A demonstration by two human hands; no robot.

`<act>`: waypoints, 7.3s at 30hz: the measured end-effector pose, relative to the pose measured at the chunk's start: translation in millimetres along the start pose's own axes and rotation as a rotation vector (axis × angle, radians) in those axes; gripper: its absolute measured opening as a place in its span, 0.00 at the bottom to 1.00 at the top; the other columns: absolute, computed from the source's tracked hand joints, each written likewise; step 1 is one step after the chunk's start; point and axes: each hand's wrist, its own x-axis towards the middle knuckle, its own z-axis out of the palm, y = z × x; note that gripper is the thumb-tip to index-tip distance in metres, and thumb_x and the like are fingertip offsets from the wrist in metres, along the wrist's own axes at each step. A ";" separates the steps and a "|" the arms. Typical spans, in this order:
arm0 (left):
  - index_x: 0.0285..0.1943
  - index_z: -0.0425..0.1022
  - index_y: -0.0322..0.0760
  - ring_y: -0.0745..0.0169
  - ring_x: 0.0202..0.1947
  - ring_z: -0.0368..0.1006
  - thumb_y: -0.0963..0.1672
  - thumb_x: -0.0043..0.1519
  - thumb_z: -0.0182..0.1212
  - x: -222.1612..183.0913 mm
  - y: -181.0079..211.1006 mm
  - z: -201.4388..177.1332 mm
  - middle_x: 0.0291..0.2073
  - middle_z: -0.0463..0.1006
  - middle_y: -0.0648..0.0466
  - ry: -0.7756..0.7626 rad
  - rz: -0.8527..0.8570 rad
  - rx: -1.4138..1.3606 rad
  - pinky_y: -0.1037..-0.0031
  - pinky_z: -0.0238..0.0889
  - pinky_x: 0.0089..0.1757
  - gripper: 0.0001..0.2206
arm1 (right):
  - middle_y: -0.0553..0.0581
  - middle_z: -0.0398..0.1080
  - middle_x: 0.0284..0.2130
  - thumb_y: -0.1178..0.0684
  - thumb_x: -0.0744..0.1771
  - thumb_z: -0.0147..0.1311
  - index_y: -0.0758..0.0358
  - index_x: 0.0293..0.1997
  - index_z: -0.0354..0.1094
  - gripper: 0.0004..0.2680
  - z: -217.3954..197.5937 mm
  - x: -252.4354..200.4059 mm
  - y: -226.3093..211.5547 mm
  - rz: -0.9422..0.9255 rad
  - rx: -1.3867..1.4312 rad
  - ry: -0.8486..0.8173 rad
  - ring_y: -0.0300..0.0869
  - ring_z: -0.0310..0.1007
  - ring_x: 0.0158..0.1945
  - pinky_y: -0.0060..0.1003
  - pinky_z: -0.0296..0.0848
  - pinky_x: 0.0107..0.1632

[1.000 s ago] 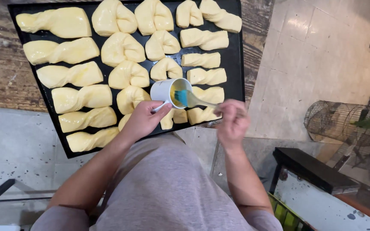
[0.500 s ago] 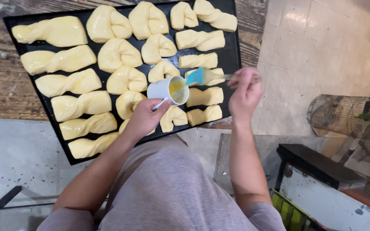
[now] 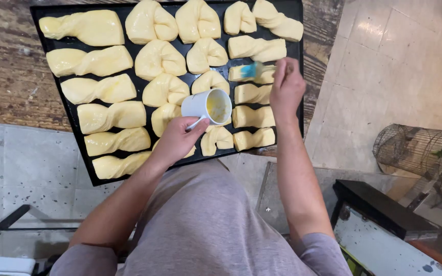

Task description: Brushing egg wash onto shaped dough pieces on a baking tray using a pastry brush

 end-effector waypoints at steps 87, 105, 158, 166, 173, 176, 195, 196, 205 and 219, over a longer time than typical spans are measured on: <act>0.14 0.61 0.47 0.77 0.16 0.52 0.45 0.65 0.60 35.3 -8.5 -17.9 0.07 0.57 0.64 0.092 0.028 -0.019 0.83 0.44 0.23 0.22 | 0.55 0.68 0.22 0.50 0.75 0.47 0.52 0.45 0.71 0.06 39.3 76.1 22.9 -0.374 -0.131 -0.059 0.53 0.75 0.32 0.46 0.76 0.39; 0.14 0.59 0.48 0.77 0.16 0.51 0.46 0.65 0.60 39.1 -11.0 -22.6 0.07 0.55 0.65 0.083 0.036 -0.038 0.81 0.43 0.23 0.23 | 0.52 0.72 0.19 0.51 0.75 0.34 0.59 0.34 0.71 0.17 -27.0 38.1 -33.8 -0.278 0.480 -0.098 0.43 0.70 0.23 0.35 0.73 0.37; 0.15 0.60 0.45 0.70 0.15 0.53 0.48 0.65 0.60 28.0 -13.4 -27.5 0.07 0.56 0.61 0.062 0.067 0.023 0.76 0.47 0.23 0.23 | 0.54 0.73 0.31 0.53 0.72 0.53 0.53 0.47 0.74 0.03 52.7 108.1 55.2 -0.741 -0.045 -0.121 0.53 0.73 0.34 0.46 0.70 0.41; 0.15 0.59 0.47 0.73 0.16 0.52 0.47 0.66 0.60 42.9 -7.2 -20.4 0.08 0.55 0.64 0.037 0.095 0.018 0.78 0.45 0.23 0.23 | 0.51 0.75 0.29 0.52 0.73 0.52 0.53 0.46 0.73 0.04 24.1 88.4 53.4 -0.489 -0.071 -0.042 0.50 0.75 0.35 0.46 0.70 0.45; 0.15 0.63 0.46 0.71 0.14 0.53 0.48 0.65 0.60 59.5 -10.6 -3.8 0.07 0.57 0.62 0.047 0.054 0.045 0.78 0.46 0.22 0.22 | 0.52 0.72 0.21 0.48 0.73 0.38 0.60 0.33 0.70 0.15 -36.0 -10.6 35.1 -0.312 0.420 0.204 0.44 0.73 0.26 0.38 0.72 0.41; 0.15 0.64 0.46 0.71 0.14 0.53 0.48 0.64 0.60 68.9 -10.6 8.8 0.06 0.57 0.62 0.016 0.052 0.061 0.77 0.47 0.22 0.22 | 0.53 0.72 0.22 0.49 0.72 0.43 0.61 0.34 0.71 0.12 -42.7 -30.4 -7.4 -0.279 0.430 0.171 0.46 0.73 0.28 0.40 0.72 0.42; 0.23 0.48 0.46 0.72 0.23 0.43 0.52 0.70 0.53 106.0 17.0 30.3 0.22 0.46 0.63 -0.032 0.049 0.158 0.74 0.37 0.29 0.24 | 0.51 0.75 0.25 0.43 0.72 0.36 0.58 0.40 0.69 0.14 22.5 127.1 57.7 0.324 0.433 0.114 0.35 0.74 0.26 0.32 0.73 0.34; 0.23 0.48 0.46 0.72 0.23 0.43 0.52 0.70 0.53 100.7 15.3 26.4 0.22 0.46 0.63 -0.027 0.050 0.160 0.74 0.37 0.29 0.24 | 0.51 0.75 0.25 0.43 0.72 0.36 0.58 0.40 0.69 0.14 27.3 134.2 59.8 0.322 0.439 0.112 0.35 0.74 0.26 0.32 0.73 0.34; 0.22 0.46 0.46 0.71 0.19 0.45 0.51 0.69 0.57 43.3 10.6 3.3 0.17 0.46 0.62 0.051 -0.230 0.136 0.74 0.40 0.27 0.26 | 0.48 0.78 0.27 0.41 0.73 0.39 0.58 0.47 0.68 0.13 47.8 147.6 42.4 0.054 0.149 -0.067 0.45 0.80 0.31 0.44 0.69 0.36; 0.22 0.45 0.47 0.74 0.19 0.43 0.50 0.68 0.56 52.9 1.0 1.4 0.16 0.45 0.64 0.056 -0.096 0.129 0.74 0.38 0.26 0.25 | 0.50 0.74 0.27 0.48 0.75 0.39 0.59 0.44 0.66 0.11 -26.2 100.4 5.7 -0.034 0.190 0.183 0.39 0.76 0.30 0.37 0.72 0.37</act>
